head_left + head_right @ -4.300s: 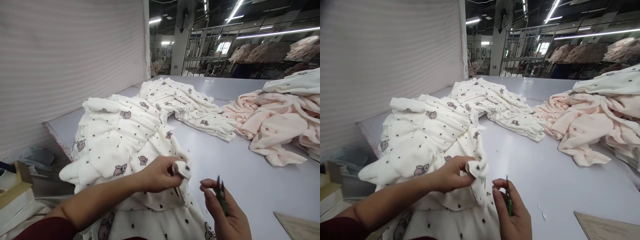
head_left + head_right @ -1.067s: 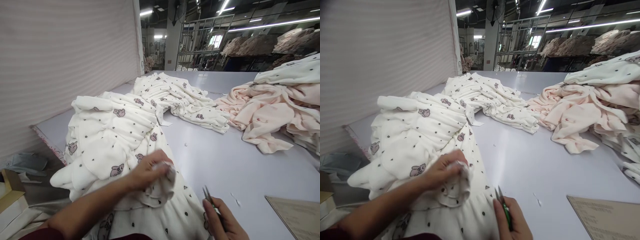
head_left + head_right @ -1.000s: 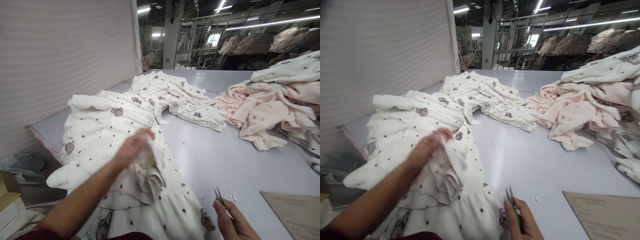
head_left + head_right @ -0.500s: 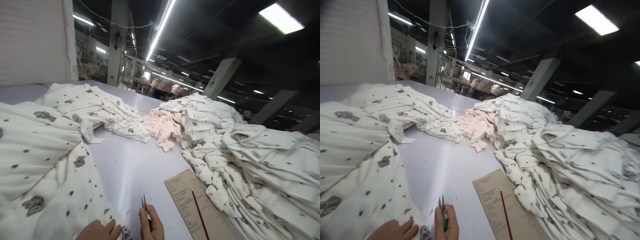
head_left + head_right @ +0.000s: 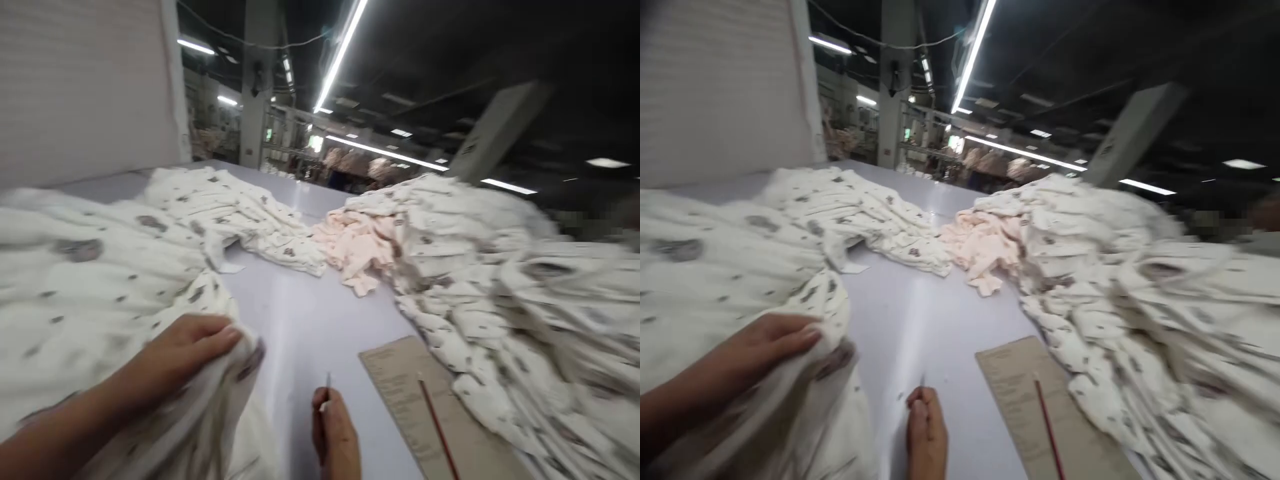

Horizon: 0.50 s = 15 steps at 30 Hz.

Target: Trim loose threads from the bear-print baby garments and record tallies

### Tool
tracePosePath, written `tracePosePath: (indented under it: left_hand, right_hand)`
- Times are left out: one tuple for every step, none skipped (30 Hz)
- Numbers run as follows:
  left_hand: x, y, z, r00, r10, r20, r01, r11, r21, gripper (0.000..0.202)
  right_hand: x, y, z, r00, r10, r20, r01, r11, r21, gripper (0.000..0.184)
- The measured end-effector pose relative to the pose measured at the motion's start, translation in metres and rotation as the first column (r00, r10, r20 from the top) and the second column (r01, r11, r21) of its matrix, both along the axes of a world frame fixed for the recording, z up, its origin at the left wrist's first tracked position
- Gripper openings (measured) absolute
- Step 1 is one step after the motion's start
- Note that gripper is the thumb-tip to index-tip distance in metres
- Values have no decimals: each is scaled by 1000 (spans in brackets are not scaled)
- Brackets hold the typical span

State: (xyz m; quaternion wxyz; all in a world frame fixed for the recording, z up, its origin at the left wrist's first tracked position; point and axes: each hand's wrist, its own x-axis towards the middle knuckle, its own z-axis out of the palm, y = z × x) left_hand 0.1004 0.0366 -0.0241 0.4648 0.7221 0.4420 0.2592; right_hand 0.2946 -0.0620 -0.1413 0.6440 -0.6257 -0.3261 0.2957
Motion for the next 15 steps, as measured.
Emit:
tracePosePath:
  left_hand:
    - [0,3,9,999,-7,38,6,1000,21,40]
    - [2,4,13,996,-23,82,20,999,41,39]
    - [5,5,13,991,-29,132,22,998,53,35]
    - [8,4,10,983,-30,178,19,998,61,32]
    - [12,3,6,976,-26,217,10,997,74,29]
    - [16,1,1,969,-19,244,-4,996,91,26]
    - [19,-1,-3,965,-13,261,-17,993,113,23]
    - [21,-2,-6,962,-6,274,-34,989,141,21]
    - [23,-3,-9,957,4,289,-55,984,167,19]
    - [23,-3,-10,952,18,306,-75,982,176,18]
    - [22,-1,-10,947,35,320,-92,982,166,18]
    - [20,2,-10,944,54,326,-105,985,141,20]
    - [17,6,-10,944,73,322,-113,988,105,22]
    - [13,11,-10,948,87,306,-112,992,63,25]
    - [9,16,-11,957,86,277,-96,995,23,27]
  right_hand:
    - [-4,0,6,999,28,-20,-28,1000,11,45]
    - [-8,1,10,997,59,-40,-58,998,23,48]
    - [-14,2,15,994,92,-56,-90,995,32,50]
    - [-20,3,18,990,123,-68,-120,992,36,52]
    - [-27,4,21,986,150,-76,-148,988,34,54]
    - [-34,4,24,982,173,-79,-171,985,23,54]
    - [-40,5,25,978,190,-80,-190,982,4,54]
    - [-46,5,27,976,204,-81,-206,978,-19,53]
    - [-50,5,27,972,218,-83,-223,974,-45,52]
    - [-52,5,28,969,234,-86,-240,968,-72,48]
    - [-52,6,28,964,249,-89,-258,961,-99,44]
    - [-50,7,29,961,262,-93,-272,954,-124,40]
    - [-46,9,30,958,268,-97,-281,949,-147,38]
    - [-41,10,33,958,270,-102,-284,944,-168,37]
    - [-35,12,36,958,268,-105,-283,941,-187,37]
